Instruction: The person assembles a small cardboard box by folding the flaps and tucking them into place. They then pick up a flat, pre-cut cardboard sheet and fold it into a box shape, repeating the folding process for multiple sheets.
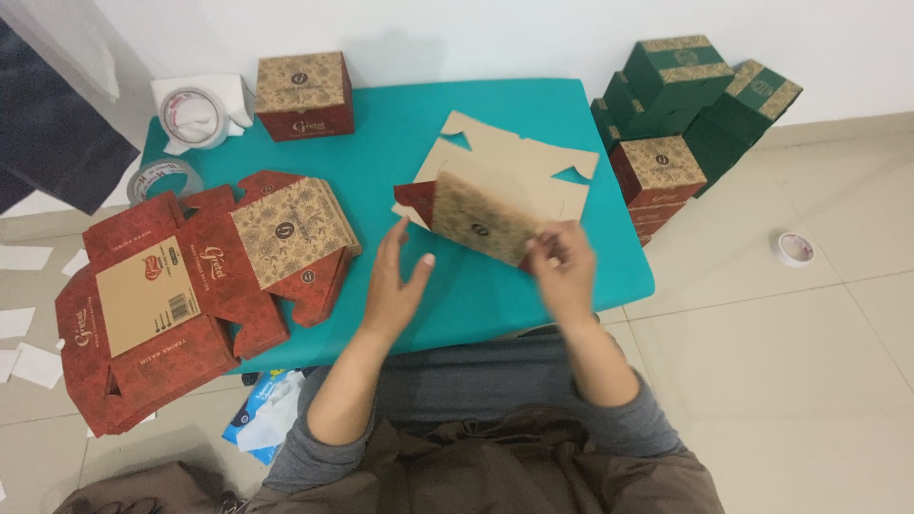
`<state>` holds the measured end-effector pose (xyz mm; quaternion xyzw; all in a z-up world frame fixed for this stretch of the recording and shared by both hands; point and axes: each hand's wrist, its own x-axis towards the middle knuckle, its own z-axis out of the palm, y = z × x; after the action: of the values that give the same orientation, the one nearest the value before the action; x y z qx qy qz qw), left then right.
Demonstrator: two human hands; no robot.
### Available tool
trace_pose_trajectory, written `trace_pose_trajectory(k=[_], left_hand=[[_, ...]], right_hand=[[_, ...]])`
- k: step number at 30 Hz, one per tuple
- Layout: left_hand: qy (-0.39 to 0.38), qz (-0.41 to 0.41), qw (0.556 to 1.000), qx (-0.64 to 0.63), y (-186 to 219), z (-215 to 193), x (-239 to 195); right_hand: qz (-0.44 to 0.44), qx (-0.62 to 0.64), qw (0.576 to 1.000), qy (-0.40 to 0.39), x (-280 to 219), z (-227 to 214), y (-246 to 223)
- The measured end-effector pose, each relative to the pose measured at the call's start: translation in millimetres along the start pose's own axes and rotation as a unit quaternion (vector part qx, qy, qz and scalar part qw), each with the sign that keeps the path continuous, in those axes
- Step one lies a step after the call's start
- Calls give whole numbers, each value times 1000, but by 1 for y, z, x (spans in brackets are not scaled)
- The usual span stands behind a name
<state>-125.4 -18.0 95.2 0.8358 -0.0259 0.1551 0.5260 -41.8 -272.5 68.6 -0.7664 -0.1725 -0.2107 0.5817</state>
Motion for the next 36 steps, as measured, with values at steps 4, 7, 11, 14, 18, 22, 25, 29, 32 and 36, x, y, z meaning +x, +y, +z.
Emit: trace_pose_trajectory(k=[4, 7, 11, 14, 18, 22, 25, 29, 32, 36], left_hand=[[-46, -37, 989, -137, 0, -14, 8], [-4, -63, 987, -147, 3, -24, 8], [26, -140, 989, -35, 13, -41, 5], [-6, -147, 987, 70, 22, -54, 19], [-53, -144, 972, 176, 13, -68, 62], [-78, -131, 955, 254, -36, -71, 133], [-59, -80, 937, 334, -99, -61, 184], [47, 44, 880, 471, -91, -22, 184], [-30, 76, 859, 505, -74, 18, 139], [-152, 110, 880, 436, -29, 41, 41]], right_hand=[[-15, 3, 996, -87, -46, 49, -46], [-77, 52, 970, -223, -61, 64, -68], [-77, -104, 987, -89, -19, 15, -4], [-6, -337, 941, 6, 13, -41, 36], [163, -472, 864, -71, 17, -81, 73], [163, -390, 904, -60, 5, -72, 41], [217, -236, 942, -98, -13, -58, 14], [170, -208, 947, -174, -39, -48, -28], [88, -253, 923, -278, -48, -59, -46], [-1, -374, 863, -338, -52, -71, -10]])
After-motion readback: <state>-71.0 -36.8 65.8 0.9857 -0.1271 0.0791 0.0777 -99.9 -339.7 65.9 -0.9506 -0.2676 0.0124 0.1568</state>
